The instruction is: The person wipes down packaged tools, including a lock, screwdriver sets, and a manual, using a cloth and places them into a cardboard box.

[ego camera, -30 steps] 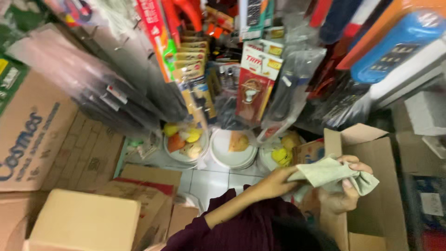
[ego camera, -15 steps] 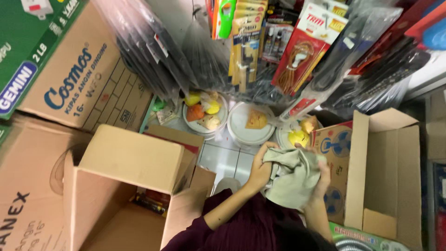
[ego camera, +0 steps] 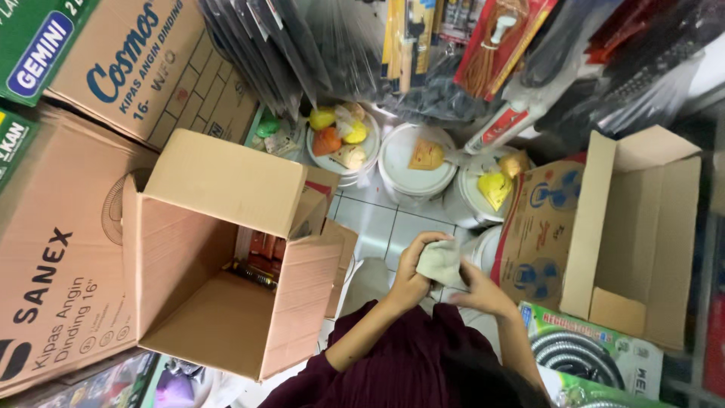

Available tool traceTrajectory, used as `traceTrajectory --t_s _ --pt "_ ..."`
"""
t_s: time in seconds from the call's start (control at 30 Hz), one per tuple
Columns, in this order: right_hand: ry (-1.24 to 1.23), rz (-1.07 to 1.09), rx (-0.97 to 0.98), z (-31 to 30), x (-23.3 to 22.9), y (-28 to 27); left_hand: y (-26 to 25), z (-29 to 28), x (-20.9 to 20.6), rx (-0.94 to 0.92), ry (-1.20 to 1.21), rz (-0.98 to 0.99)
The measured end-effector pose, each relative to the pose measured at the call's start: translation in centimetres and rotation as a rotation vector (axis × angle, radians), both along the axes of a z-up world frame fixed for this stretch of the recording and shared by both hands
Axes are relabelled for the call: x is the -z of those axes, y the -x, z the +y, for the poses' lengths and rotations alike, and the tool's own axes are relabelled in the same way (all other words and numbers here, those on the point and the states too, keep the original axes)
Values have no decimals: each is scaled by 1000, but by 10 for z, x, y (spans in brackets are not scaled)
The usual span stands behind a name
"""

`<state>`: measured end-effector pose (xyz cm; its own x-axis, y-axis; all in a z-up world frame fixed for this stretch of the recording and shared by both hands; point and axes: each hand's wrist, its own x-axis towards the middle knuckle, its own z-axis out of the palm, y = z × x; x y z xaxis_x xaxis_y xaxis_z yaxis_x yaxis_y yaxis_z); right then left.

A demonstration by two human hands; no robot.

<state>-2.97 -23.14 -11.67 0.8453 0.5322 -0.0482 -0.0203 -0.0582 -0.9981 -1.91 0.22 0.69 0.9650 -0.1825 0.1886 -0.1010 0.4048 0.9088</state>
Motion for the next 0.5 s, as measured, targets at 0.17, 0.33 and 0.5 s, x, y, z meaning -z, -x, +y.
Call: traceTrajectory --t_s 0.17,0.33,0.5 --pt "-85 244 367 -29 21 19 8 18 -40 -64 -90 -199" --pt "-766 257 343 -14 -74 -1 20 61 -70 175 -698 -270" --pt "-1242 385 -19 64 -144 -20 70 106 -82 308 -932 -205"
